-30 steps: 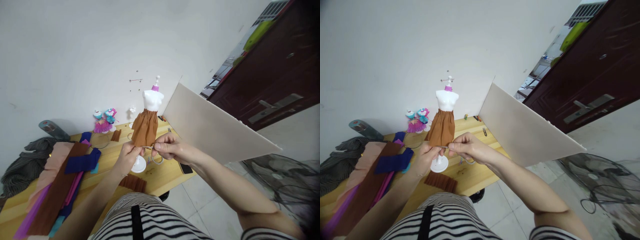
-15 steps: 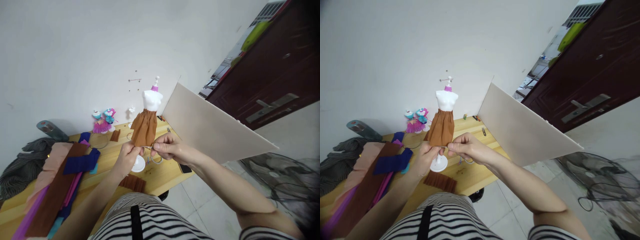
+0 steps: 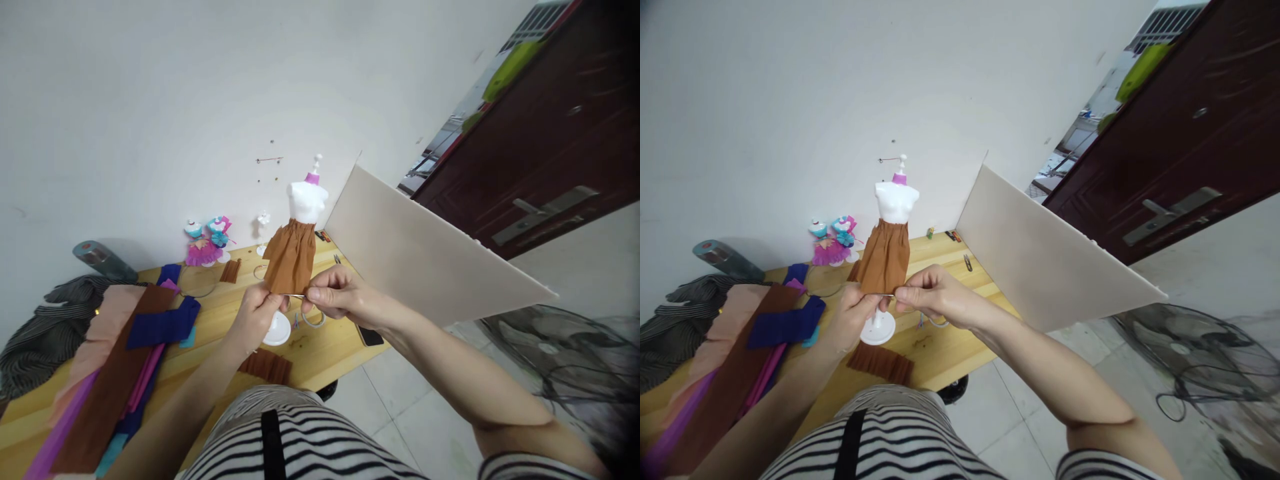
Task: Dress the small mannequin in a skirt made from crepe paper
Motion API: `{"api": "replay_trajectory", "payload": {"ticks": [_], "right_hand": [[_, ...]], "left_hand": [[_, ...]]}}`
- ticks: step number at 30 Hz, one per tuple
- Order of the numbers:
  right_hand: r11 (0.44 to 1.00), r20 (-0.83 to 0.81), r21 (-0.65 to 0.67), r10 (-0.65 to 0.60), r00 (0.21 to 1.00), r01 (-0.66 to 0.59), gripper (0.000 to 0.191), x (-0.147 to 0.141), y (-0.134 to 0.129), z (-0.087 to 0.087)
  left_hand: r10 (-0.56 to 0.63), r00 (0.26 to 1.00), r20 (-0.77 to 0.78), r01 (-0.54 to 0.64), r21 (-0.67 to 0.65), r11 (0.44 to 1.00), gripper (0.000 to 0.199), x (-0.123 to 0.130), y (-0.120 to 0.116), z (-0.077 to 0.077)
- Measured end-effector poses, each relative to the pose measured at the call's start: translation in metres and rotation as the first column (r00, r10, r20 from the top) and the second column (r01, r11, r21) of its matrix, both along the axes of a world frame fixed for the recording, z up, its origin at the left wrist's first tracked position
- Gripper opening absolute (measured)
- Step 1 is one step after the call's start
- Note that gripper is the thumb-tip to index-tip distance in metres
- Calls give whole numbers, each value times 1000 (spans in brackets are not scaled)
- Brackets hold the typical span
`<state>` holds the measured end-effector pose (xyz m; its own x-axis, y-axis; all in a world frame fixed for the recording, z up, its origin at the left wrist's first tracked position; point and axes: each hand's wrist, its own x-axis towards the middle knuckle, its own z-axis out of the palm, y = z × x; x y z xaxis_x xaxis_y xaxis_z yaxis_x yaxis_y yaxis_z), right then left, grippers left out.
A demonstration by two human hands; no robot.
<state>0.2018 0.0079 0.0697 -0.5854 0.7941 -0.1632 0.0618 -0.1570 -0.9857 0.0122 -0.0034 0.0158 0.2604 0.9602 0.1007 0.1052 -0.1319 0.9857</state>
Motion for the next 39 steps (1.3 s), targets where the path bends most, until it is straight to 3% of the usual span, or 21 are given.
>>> {"api": "replay_trajectory", "payload": {"ticks": [39], "right_hand": [[1000,-32,0,4,999,-4,39,-2,-1,1]], "left_hand": [[-3,1000,7,3,2,1000,32,0,1,-4]]}}
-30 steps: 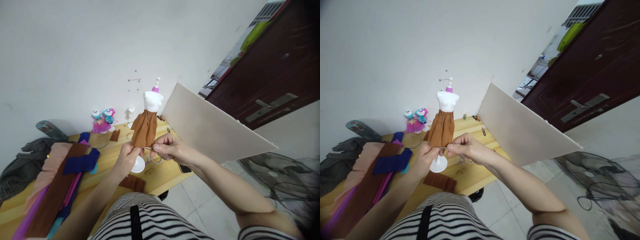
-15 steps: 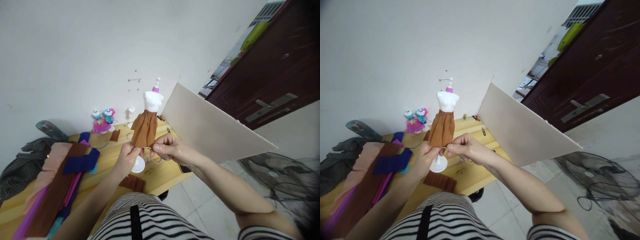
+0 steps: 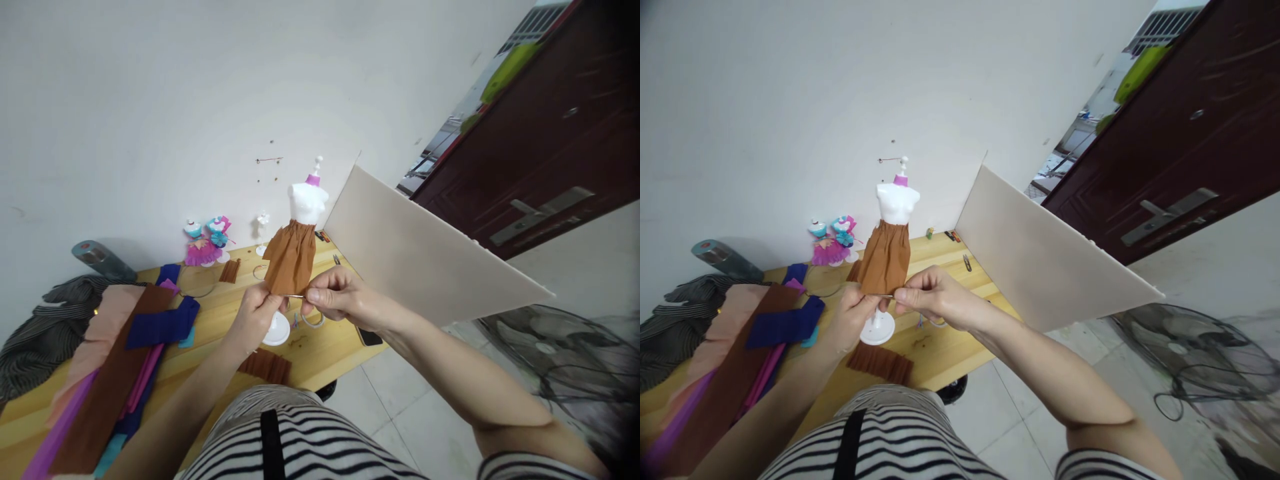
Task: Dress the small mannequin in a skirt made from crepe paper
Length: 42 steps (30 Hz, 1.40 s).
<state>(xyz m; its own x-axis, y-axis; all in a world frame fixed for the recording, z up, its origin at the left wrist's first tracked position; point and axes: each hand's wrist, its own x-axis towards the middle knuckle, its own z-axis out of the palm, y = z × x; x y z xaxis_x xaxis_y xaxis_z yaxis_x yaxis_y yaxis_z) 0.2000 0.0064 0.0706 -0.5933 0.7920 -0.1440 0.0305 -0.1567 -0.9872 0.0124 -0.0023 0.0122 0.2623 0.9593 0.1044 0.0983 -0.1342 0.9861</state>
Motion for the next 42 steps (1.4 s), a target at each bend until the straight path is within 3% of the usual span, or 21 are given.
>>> {"api": "replay_trajectory", "payload": {"ticks": [17,34,42], "right_hand": [[1000,98,-1,-16,995,17,41,3,0,2],[993,233,120,-29,972,1,46,5,-6,12],[983,261,176,-98,960,53,44,17,-4,5]], "left_hand": [[28,999,-24,-28,-10,1000,29,-1,-1,2],[84,996,22,-85,22,996,26,1,1,-3],[15,998,61,-16,21,1000,32,-1,1,5]]}}
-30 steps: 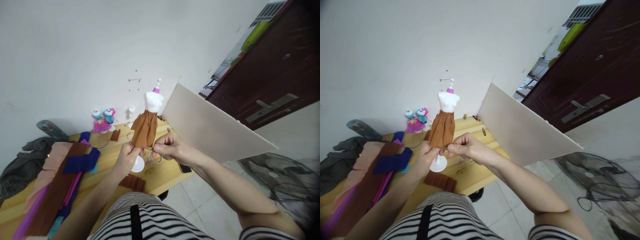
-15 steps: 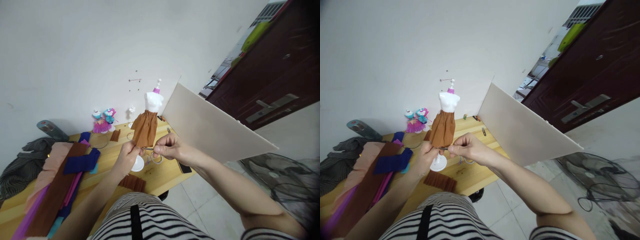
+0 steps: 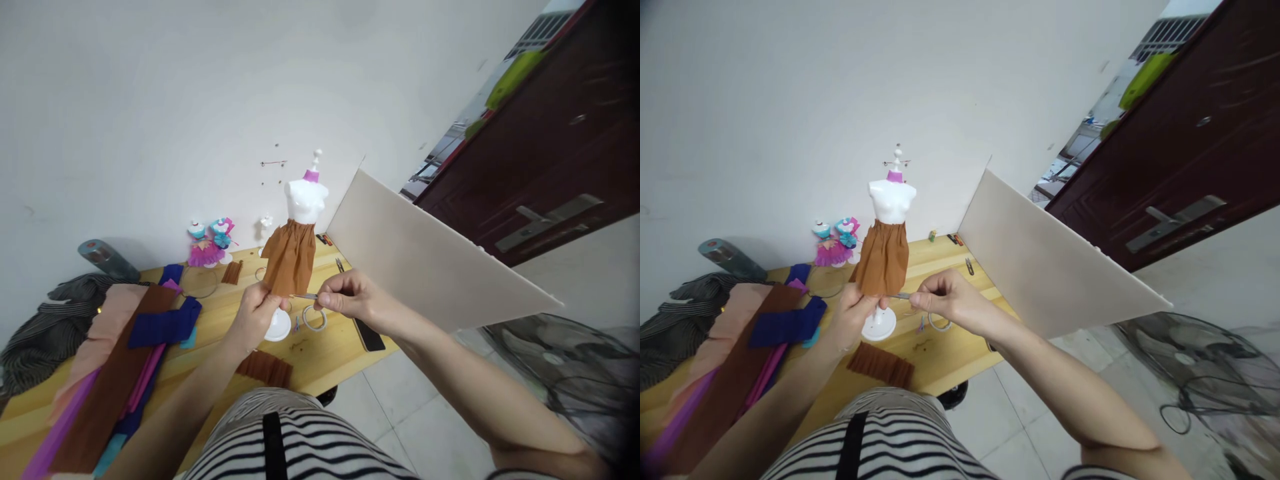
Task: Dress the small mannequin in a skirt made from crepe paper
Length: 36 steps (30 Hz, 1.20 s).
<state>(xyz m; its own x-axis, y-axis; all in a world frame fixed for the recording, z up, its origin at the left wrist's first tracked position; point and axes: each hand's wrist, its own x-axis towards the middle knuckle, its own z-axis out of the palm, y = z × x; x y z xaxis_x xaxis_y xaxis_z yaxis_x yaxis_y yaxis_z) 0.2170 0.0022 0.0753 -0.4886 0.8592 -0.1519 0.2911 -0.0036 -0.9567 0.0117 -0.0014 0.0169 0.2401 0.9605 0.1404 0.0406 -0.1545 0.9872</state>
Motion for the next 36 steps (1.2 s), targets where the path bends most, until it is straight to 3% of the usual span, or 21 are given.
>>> {"api": "replay_trajectory", "payload": {"ticks": [6,14,22,36], "right_hand": [[999,-81,-42,21,997,-24,43,9,-2,-5],[999,-167,-25,31,986,-35,42,-7,-4,0],[988,-225,-149,14,974,-49,43,-11,-3,-6],[973,-329,-220,1,944,-77,39,-21,-3,-6]], "left_hand": [[26,999,-22,-25,29,999,29,1,3,2],[20,996,-88,-13,79,997,30,3,3,6],[52,994,-95,-46,62,997,24,4,2,4],[65,993,-102,-55,98,994,27,4,1,2]]}}
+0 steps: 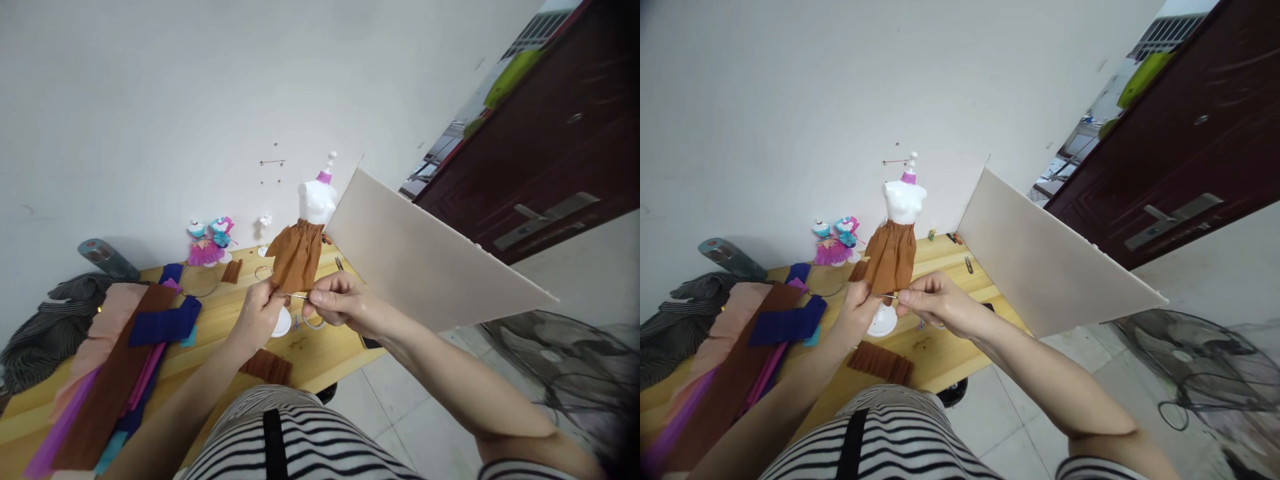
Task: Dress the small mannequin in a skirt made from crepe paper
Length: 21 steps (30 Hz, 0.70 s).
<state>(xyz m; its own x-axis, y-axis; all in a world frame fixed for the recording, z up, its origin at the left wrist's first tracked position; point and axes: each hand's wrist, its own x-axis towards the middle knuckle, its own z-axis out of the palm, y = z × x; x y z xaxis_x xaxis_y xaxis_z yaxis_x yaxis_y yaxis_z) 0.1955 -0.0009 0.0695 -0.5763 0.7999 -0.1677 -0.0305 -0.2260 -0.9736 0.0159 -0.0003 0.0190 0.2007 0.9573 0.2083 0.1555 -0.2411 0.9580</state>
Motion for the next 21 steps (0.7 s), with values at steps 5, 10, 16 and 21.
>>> {"api": "replay_trajectory", "payload": {"ticks": [5,10,16,21], "right_hand": [[1000,1,-2,3,1000,-3,40,2,1,-2],[1000,-5,0,-1,1000,1,39,1,1,-1],[1000,-16,13,1,1000,0,38,-1,1,0],[1000,-10,11,-6,1000,6,39,-1,2,-1]], "left_hand": [[-19,999,26,20,-34,999,30,0,-2,1],[-21,999,39,22,-28,999,32,2,-2,3],[15,1000,0,-15,-25,1000,31,2,-2,-3],[17,999,-35,-18,-4,1000,28,1,-2,-4]]}}
